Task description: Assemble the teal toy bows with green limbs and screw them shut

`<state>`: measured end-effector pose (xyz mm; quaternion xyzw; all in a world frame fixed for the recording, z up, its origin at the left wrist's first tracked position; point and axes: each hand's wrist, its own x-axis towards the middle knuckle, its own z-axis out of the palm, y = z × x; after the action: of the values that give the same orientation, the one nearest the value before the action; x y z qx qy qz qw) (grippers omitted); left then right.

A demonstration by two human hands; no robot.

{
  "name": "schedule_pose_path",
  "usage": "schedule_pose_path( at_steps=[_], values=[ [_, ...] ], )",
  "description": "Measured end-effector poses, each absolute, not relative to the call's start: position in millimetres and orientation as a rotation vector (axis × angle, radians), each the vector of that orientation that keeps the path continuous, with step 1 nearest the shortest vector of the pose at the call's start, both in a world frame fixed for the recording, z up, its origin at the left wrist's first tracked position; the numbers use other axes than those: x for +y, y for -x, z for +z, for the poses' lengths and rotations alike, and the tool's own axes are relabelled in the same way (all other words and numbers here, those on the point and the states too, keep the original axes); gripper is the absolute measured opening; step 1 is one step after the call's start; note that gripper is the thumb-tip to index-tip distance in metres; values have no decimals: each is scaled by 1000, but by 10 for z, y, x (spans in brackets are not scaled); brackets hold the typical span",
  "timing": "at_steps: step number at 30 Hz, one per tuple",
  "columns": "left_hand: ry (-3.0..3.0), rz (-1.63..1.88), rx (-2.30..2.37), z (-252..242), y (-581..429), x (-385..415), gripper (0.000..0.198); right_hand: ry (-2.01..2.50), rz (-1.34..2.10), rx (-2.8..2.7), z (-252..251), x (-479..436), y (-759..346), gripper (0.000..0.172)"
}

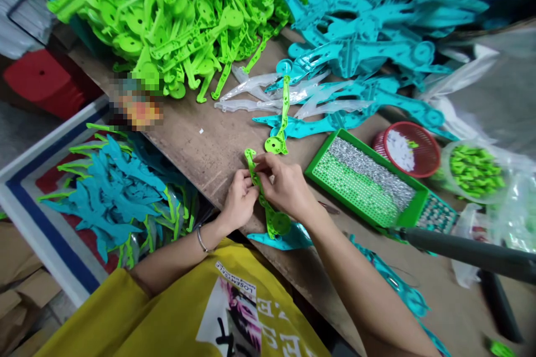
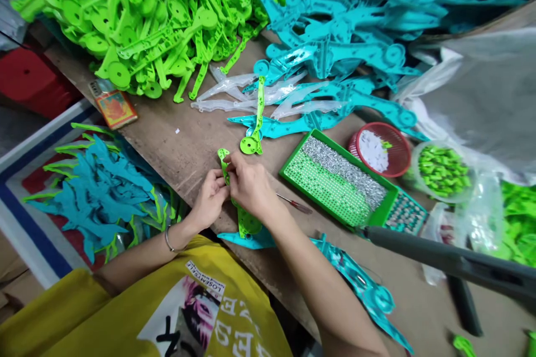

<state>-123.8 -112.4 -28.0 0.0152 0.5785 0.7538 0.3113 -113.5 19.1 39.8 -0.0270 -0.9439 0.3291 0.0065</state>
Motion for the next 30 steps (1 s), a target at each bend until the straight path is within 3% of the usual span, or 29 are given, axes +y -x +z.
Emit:
schedule_pose_path(
  at_steps=[6, 23, 30],
  values=[
    [-15, 1967, 1564, -311, 1227, -1134, 30, 31, 859, -3010, 328, 162, 1099, 27],
    [-150, 1974, 1534, -175, 1264, -1127, 31, 195, 903, -2952, 275, 88, 926, 32],
    [-214, 1924, 1745, -168, 1250, -1221, 25, -106, 393, -3110, 334, -206, 793, 25]
  ],
)
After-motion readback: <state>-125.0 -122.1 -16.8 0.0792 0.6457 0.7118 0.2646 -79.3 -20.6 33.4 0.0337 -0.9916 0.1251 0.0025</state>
